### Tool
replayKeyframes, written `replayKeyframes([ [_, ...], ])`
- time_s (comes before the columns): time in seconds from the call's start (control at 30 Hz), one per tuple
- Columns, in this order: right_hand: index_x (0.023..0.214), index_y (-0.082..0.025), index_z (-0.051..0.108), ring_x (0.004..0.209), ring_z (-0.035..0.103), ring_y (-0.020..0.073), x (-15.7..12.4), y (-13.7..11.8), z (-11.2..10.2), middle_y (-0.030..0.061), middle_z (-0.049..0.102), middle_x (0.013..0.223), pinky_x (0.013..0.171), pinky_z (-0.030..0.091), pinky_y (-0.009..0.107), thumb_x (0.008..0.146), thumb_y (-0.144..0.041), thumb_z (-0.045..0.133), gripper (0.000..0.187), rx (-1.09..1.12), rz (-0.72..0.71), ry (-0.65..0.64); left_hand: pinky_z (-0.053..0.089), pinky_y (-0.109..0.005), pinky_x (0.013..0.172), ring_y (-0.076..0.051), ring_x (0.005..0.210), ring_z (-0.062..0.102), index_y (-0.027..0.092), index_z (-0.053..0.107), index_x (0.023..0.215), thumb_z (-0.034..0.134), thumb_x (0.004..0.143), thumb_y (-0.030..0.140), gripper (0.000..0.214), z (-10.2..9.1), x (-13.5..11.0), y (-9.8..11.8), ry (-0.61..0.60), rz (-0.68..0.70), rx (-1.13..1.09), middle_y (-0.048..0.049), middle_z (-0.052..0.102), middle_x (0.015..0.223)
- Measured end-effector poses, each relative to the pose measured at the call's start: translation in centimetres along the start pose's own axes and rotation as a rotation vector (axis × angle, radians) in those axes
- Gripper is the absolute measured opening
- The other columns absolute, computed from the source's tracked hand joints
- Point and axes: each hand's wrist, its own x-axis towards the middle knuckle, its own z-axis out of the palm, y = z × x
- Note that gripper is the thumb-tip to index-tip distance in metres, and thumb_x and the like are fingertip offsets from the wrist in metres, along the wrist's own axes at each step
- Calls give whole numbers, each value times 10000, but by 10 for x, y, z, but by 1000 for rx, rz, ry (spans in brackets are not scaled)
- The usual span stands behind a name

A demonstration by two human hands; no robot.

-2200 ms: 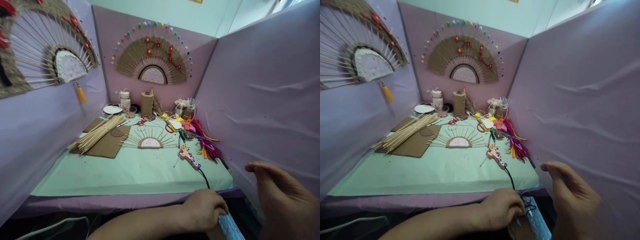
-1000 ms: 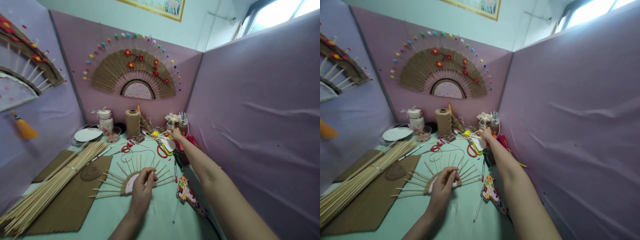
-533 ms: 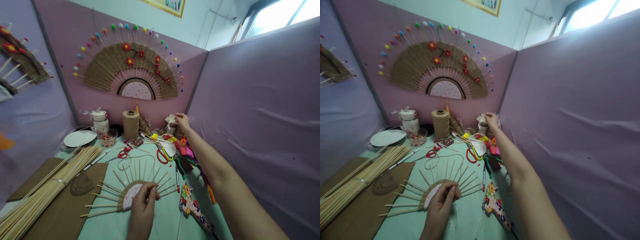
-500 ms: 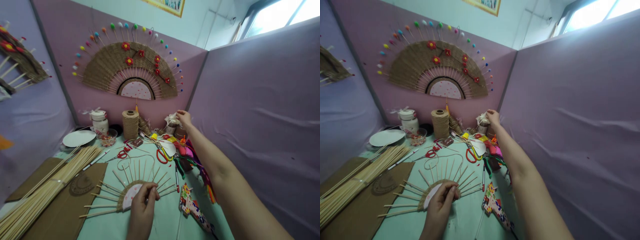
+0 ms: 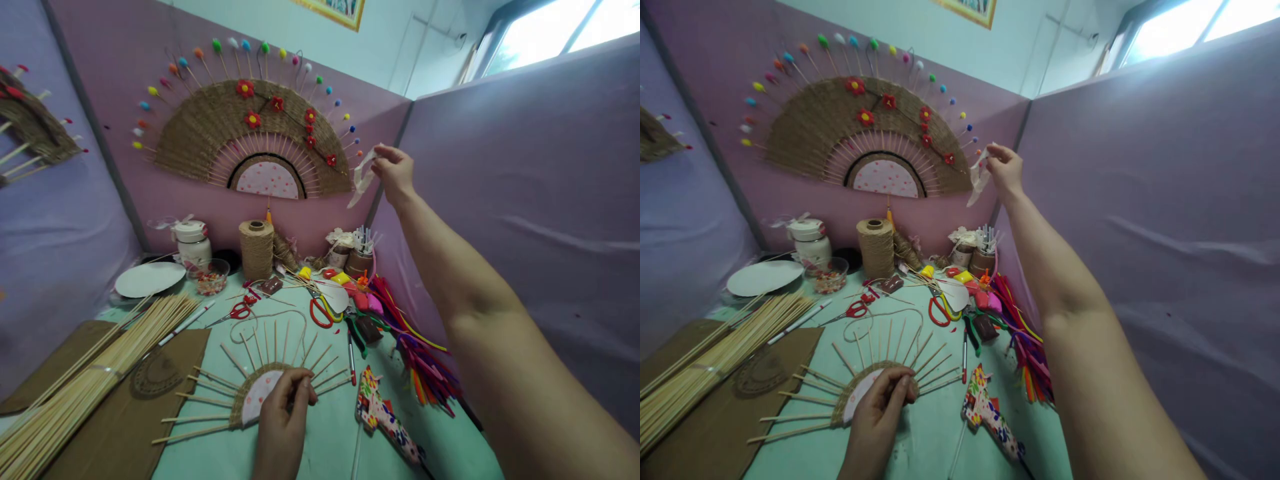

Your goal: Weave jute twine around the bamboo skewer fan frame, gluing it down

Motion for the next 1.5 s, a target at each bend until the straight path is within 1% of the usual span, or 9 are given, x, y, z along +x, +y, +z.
replayKeyframes([
  [0.27, 954, -173, 552, 695, 622, 71, -63, -85, 32, -33, 596, 804, 630, 517, 204, 863, -329, 628, 196, 149, 78, -245, 450, -278, 639, -171, 661, 579, 168, 648, 927, 669, 764, 533, 400, 2, 3, -3, 5, -49, -103, -25, 627, 643],
  [0.4, 916, -164, 568, 532, 562, 64, -130, -137, 36, -51, 593, 677, 490, 466, 168, 780, -281, 720, 235, 247, 383, -827, 477, -262, 649, -168, 717, 623, 157, 627, 1026, 673, 760, 554, 480, 0, 4, 11, -90, -245, -402, -59, 689, 767],
  [0.57, 989, -145, 641, 678, 604, 76, -193, -164, 30, 4, 676, 835, 607, 487, 168, 799, -320, 713, 268, 313, 452, -1574, 561, -326, 716, -251, 954, 683, 203, 563, 1185, 668, 750, 600, 598, -7, 5, 28, -256, -538, -936, -140, 648, 1220],
  [0.73, 1030, -151, 681, 629, 590, 65, -225, -126, 26, -32, 668, 741, 591, 458, 158, 793, -396, 718, 343, 194, 430, -1872, 526, -190, 543, -131, 689, 677, 196, 605, 968, 837, 631, 160, 410, -6, 7, 21, -52, -582, -936, -23, 703, 930],
  [0.83, 1066, -186, 702, 774, 661, 107, -223, -75, 29, 12, 729, 916, 681, 494, 185, 834, -324, 682, 270, -165, 403, -1794, 492, -160, 510, -91, 605, 633, 171, 607, 874, 860, 581, 116, 391, -1, 6, 18, -20, -547, -847, 19, 666, 773],
  [0.9, 995, -197, 733, 891, 666, 140, -215, -35, 35, 30, 735, 1001, 787, 493, 211, 872, -266, 636, 171, -652, 336, -1434, 494, -169, 525, -90, 605, 629, 160, 626, 882, 876, 589, 197, 387, 2, 2, 18, -85, -530, -763, 11, 662, 759],
  [1.0, 1005, -130, 719, 1146, 575, 247, -206, 19, 48, 140, 670, 1171, 957, 444, 339, 917, -186, 542, 205, -861, 310, -1216, 492, -183, 558, -97, 616, 637, 146, 655, 920, 884, 585, 312, 439, 6, -5, 20, -167, -527, -661, -15, 677, 772],
  [1.3, 1234, -177, 559, 1040, 609, 208, -224, 91, 71, 91, 582, 1241, 872, 535, 424, 933, -361, 571, 352, -883, 436, -1052, 429, -185, 541, -100, 587, 625, 149, 676, 854, 895, 531, 405, 467, 9, -8, 20, -212, -550, -628, -22, 672, 736],
  [1.5, 906, -121, 683, 855, 639, 192, -203, 99, 50, 91, 692, 889, 793, 503, 314, 885, -266, 581, 179, -752, 493, -759, 433, -203, 570, -107, 610, 622, 163, 663, 907, 893, 531, 404, 502, 8, -8, 19, -190, -570, -635, -27, 673, 773],
])
